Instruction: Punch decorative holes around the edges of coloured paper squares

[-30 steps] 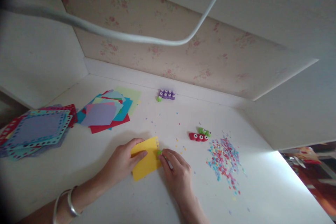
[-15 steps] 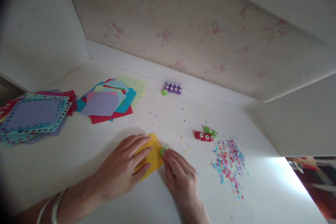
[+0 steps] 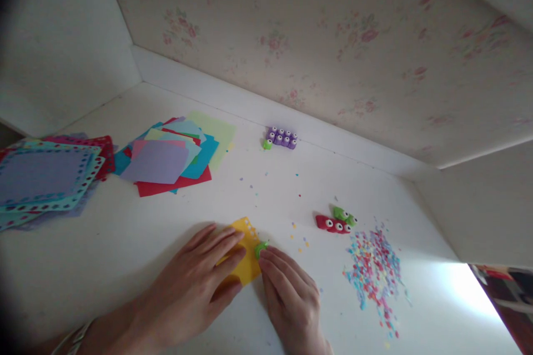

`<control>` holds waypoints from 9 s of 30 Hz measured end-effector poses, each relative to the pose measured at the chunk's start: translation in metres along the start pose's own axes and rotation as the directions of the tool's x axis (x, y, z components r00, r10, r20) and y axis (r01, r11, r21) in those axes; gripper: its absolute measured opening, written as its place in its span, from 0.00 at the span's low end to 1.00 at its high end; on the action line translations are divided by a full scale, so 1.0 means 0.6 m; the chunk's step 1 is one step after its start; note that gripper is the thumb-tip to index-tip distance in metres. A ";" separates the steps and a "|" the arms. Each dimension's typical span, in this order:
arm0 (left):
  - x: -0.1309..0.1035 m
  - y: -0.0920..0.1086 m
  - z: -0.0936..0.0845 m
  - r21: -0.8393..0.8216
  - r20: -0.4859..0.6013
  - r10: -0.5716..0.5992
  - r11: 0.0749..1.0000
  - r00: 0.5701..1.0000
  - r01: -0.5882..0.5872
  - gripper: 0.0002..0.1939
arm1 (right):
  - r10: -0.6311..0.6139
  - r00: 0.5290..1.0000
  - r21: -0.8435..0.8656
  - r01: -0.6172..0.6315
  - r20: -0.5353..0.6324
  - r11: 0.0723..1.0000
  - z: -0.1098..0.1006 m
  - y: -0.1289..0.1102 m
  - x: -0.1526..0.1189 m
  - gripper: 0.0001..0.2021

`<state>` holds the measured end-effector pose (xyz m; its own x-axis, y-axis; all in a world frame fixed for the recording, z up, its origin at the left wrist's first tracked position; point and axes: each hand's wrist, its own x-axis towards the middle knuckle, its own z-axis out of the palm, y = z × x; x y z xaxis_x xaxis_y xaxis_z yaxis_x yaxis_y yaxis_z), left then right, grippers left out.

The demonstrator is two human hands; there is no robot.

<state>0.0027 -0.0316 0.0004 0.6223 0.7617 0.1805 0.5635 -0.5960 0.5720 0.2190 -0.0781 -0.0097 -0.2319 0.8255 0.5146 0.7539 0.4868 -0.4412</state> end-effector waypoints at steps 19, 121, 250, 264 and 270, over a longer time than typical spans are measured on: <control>0.002 -0.001 -0.001 -0.007 0.017 -0.005 1.000 1.000 0.005 0.16 | 0.015 1.000 0.000 -0.015 -0.009 1.000 0.001 0.000 0.000 0.18; 0.025 -0.035 -0.021 -0.281 -0.012 -0.232 0.934 0.973 0.220 0.24 | 0.452 0.892 0.364 -0.415 -0.018 0.834 -0.016 0.061 0.095 0.13; -0.005 -0.004 -0.001 0.033 0.020 -0.021 0.999 1.000 0.021 0.17 | -0.035 0.999 -0.002 0.035 0.015 0.999 -0.001 0.008 -0.002 0.19; -0.002 -0.002 0.000 0.017 -0.052 -0.021 1.000 0.998 0.022 0.15 | -0.045 0.998 0.030 0.044 0.050 0.999 -0.009 0.005 0.008 0.21; -0.003 -0.002 0.001 0.028 -0.035 -0.029 0.999 0.999 0.030 0.15 | -0.056 0.996 0.026 0.055 0.062 0.998 -0.009 0.003 0.015 0.20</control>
<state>0.0012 -0.0321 -0.0012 0.5864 0.7871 0.1915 0.5968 -0.5796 0.5549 0.2216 -0.0714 -0.0022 -0.3116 0.8130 0.4918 0.7242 0.5383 -0.4310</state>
